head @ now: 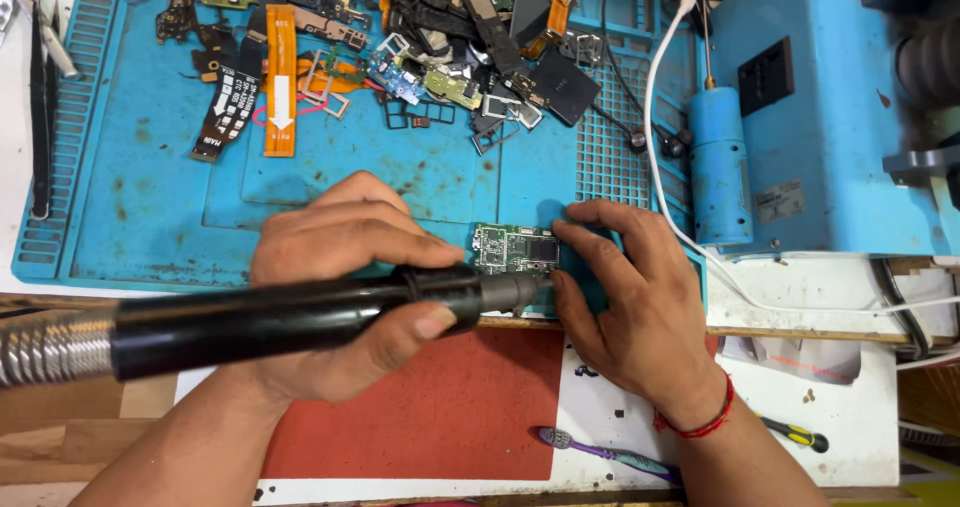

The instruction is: The person uses a hot air rework station tool to apply heat to a phone circuit board on a workbench. The person moves the tool across the board while holding the board in place with their other hand.

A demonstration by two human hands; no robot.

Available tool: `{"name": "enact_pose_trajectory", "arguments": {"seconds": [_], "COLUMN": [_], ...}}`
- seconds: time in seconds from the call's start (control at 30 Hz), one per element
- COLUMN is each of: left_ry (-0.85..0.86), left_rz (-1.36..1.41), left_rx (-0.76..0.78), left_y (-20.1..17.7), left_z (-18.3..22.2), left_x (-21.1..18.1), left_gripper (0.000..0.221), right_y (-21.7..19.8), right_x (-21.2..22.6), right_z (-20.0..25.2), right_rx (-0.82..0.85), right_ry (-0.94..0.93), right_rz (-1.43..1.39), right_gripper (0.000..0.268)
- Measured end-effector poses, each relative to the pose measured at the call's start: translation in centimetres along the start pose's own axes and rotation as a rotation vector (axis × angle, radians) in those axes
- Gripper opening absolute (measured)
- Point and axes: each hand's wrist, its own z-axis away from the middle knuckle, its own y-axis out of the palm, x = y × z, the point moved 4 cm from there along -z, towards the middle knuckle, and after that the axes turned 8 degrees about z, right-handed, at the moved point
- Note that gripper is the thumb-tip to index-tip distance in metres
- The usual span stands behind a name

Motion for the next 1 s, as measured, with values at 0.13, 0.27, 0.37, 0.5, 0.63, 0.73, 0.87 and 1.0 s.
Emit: {"name": "enact_pose_trajectory", "arguments": {"seconds": [0.13,0.27,0.37,0.5,0.63,0.73,0.87,1.0], "left_ry": [-0.027,-0.007,-0.043,0.010,0.001,0.016,0.057,0.076], "left_rz": [-0.013,0.015,-0.043,-0.081,-0.136,-0.110,-0.113,-0.078], "left_rx": [-0.062,0.007,-0.084,0.036,0.006,-0.010,0.012,-0.004], "left_y": [-0.2,0.0,-0.3,0.2,0.3,0.1,-0.3,-0.5], "left_z": [-0.1,0.1,0.0,-0.1,-0.3,-0.5,-0.2,1.2], "left_x": [0.0,0.2,0.1,0.0,-0.1,-0.3,0.0,0.7], "left_gripper": [0.036,0.036,0.033,0.033,0.033,0.033,0.030,0.019], "right_y": [-0.1,-0.1,-0.3,-0.1,-0.1,-0.2,-0.1,0.4], "right_x": [0.0,0.0,0.2,0.1,-0.1,0.1,-0.2,-0.5], "right_z": [0.1,0.1,-0.2,-0.1,-0.1,-0.2,0.3,1.2], "right_rx": [-0.012,-0.008,-0.010,-0.006,-0.003,-0.019,-0.022,-0.038], "right_ry": [-0.007,-0.010,-0.009,-0.004,-0.003,-0.013,-0.022,-0.087], "right_rz": [-0.013,-0.016,-0.009,-0.003,-0.020,-0.008,-0.003,-0.007], "right_gripper": [0.038,0.038,0.037,0.037,0.037,0.038,0.037,0.034]}}
